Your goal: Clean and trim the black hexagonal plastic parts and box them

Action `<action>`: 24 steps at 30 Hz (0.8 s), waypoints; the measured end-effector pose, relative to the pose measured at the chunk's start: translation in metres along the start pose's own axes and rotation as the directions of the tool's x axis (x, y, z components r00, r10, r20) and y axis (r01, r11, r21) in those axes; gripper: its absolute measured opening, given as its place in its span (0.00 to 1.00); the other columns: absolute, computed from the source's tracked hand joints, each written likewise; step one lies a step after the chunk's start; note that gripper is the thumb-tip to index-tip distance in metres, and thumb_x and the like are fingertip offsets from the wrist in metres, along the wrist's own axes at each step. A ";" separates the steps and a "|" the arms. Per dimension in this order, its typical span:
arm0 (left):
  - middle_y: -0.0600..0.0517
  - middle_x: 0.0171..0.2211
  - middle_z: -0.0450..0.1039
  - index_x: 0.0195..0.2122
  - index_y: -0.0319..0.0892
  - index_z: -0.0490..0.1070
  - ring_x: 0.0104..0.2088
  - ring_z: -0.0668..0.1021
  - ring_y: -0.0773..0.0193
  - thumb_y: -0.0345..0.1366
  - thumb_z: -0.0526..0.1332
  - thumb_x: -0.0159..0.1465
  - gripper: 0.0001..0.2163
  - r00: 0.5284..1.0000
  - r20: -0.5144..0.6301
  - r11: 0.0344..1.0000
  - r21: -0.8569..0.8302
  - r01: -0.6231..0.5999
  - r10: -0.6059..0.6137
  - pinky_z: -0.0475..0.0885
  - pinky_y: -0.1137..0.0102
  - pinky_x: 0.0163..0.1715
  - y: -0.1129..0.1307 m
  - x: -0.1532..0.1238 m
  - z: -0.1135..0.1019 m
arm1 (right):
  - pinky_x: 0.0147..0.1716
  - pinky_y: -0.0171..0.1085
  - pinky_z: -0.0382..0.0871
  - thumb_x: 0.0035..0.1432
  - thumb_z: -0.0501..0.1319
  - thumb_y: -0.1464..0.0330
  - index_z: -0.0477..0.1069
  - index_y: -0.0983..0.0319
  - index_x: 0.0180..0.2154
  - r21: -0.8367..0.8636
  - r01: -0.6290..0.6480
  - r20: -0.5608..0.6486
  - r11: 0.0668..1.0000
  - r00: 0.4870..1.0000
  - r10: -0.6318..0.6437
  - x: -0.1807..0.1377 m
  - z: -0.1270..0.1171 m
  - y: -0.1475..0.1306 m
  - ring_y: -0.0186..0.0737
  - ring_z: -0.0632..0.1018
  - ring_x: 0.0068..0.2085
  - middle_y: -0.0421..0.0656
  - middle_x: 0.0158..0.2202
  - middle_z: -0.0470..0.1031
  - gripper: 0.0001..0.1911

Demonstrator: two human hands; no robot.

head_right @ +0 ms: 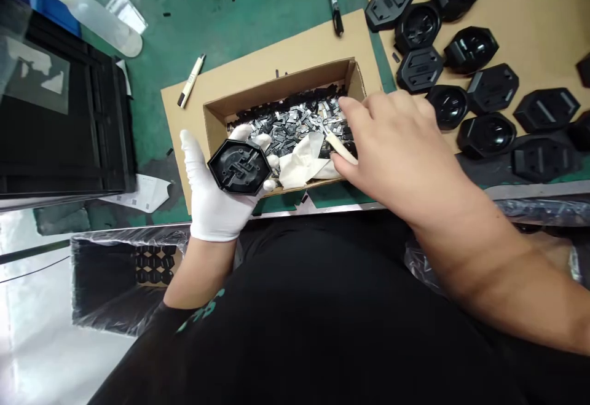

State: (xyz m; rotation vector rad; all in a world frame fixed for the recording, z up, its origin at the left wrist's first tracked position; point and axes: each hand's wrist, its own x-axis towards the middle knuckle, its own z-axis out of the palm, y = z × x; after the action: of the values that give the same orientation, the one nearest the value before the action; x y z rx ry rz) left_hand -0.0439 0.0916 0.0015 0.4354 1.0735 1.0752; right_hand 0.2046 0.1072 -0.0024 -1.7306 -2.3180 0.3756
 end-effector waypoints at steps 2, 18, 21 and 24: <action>0.46 0.54 0.83 0.50 0.47 0.78 0.40 0.87 0.57 0.59 0.61 0.72 0.21 0.988 0.076 0.974 0.171 -0.147 0.136 0.83 0.67 0.32 0.001 0.000 -0.008 | 0.73 0.79 0.50 0.63 0.68 0.62 0.69 0.59 0.68 -0.045 0.070 -0.011 0.997 0.997 -0.070 0.003 0.007 -0.003 0.80 0.66 0.71 0.59 0.64 0.73 0.34; 0.46 0.40 0.83 0.40 0.42 0.79 0.34 0.87 0.56 0.47 0.59 0.73 0.14 0.982 0.164 0.995 0.005 -0.097 0.095 0.81 0.70 0.22 0.018 -0.017 -0.024 | 0.38 0.46 0.76 0.63 0.61 0.70 0.72 0.57 0.37 0.373 0.175 -0.144 0.911 0.981 -0.129 0.031 0.022 -0.025 0.48 0.81 0.38 0.44 0.37 0.81 0.02; 0.46 0.37 0.81 0.37 0.40 0.77 0.31 0.86 0.57 0.56 0.44 0.78 0.30 0.985 0.145 0.989 -0.100 0.107 -0.092 0.79 0.70 0.18 0.027 -0.021 -0.017 | 0.38 0.48 0.78 0.63 0.64 0.68 0.69 0.54 0.35 0.682 0.084 -0.246 0.726 0.962 0.119 0.019 0.007 -0.036 0.46 0.82 0.38 0.41 0.38 0.81 0.05; 0.46 0.38 0.83 0.40 0.40 0.77 0.34 0.87 0.56 0.58 0.38 0.79 0.34 0.977 0.163 0.975 -0.152 0.165 -0.140 0.81 0.69 0.20 0.031 -0.026 -0.013 | 0.39 0.48 0.79 0.66 0.64 0.66 0.70 0.52 0.36 0.749 0.073 -0.259 0.658 0.947 0.191 0.007 -0.001 -0.050 0.45 0.83 0.39 0.39 0.38 0.81 0.06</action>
State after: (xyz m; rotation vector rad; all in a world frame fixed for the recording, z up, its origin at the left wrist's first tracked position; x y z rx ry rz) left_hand -0.0719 0.0812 0.0316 0.2922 0.8619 0.9691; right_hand 0.1581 0.1009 0.0154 -1.2986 -1.5170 0.8586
